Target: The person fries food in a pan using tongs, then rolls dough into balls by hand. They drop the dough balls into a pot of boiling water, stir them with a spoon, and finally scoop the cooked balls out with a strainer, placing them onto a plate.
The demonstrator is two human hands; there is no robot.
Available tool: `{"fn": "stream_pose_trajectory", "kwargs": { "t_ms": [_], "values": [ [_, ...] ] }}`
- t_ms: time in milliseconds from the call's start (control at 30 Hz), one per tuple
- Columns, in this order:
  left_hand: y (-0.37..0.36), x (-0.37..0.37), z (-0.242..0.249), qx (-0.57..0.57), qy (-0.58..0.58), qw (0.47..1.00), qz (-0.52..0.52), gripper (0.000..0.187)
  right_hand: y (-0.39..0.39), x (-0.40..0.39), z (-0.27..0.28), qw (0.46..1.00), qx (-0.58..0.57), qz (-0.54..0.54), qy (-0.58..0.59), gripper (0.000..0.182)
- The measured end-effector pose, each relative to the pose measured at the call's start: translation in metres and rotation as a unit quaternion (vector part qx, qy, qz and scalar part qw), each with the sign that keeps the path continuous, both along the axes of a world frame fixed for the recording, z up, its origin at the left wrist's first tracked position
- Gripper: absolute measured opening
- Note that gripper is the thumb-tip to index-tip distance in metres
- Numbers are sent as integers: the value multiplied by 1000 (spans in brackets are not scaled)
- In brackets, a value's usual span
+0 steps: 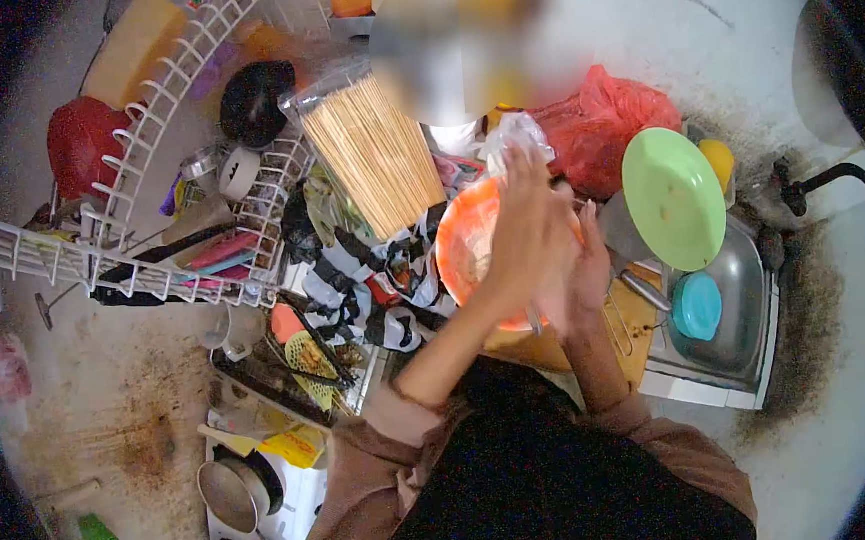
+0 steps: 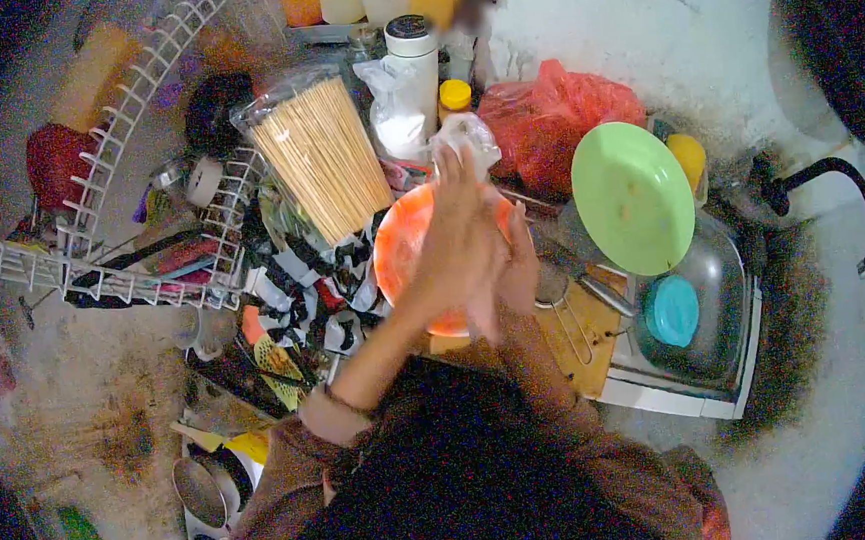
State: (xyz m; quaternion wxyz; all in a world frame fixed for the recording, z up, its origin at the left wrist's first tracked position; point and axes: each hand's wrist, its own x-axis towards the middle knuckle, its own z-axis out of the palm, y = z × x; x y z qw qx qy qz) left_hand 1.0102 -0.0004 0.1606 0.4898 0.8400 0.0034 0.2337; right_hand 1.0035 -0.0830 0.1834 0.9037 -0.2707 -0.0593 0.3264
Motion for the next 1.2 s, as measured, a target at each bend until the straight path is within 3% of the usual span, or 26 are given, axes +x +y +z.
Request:
{"fn": "stream_pose_trajectory", "kwargs": {
  "t_ms": [33, 133, 167, 233, 333, 433, 500, 567, 600, 667, 767, 833, 967, 1033, 1133, 1200],
  "values": [
    [8, 6, -2, -20, -1, 1000, 10, 57, 0, -11, 7, 999, 49, 16, 17, 65],
    [17, 14, -12, 74, 4, 997, 31, 60, -10, -6, -7, 994, 98, 37, 30, 72],
    [19, 16, -11, 41, -3, 998, 47, 56, -15, -4, -11, 991, 119, 56, 32, 74],
    [21, 20, -6, -30, -19, 996, 81, 48, -35, -8, -8, 988, 111, 101, 47, 80],
    [58, 6, 16, -53, 48, 997, 39, 30, -54, -5, 2, 986, 68, 149, 20, 86],
    [56, -21, 34, 38, 103, 993, 52, 18, -56, 3, 0, 987, 83, 137, 17, 89],
    [47, -33, 46, -33, 238, 970, 25, 23, -51, 8, -8, 987, 106, 111, 40, 91],
    [37, -39, 30, -41, 172, 984, 32, 29, -43, 11, -15, 987, 121, 76, 75, 93],
    [30, -37, -3, -13, 39, 998, 49, 31, -41, 12, -14, 986, 133, 76, 73, 93],
    [10, -40, -18, -65, -55, 995, 45, 38, -39, 10, -13, 983, 154, 74, 72, 92],
    [0, -44, -18, -245, 45, 967, -50, 48, -32, 6, -5, 971, 228, -12, 76, 92],
    [2, -42, -5, -289, 94, 936, -175, 49, -23, 0, -3, 967, 245, -21, 63, 92],
    [-9, -47, -3, -279, 122, 950, -66, 27, -21, -1, -7, 957, 289, -13, -12, 90],
    [-16, -44, -4, -292, 70, 954, -5, 21, -14, -9, -4, 976, 204, -57, -43, 91],
    [-10, -43, 0, -263, 119, 957, 11, 20, -12, -11, 0, 985, 137, -68, -80, 92],
    [-8, -40, -6, -321, 109, 941, 3, 19, -11, -12, 1, 984, 160, -55, -60, 93]
  ]
}}
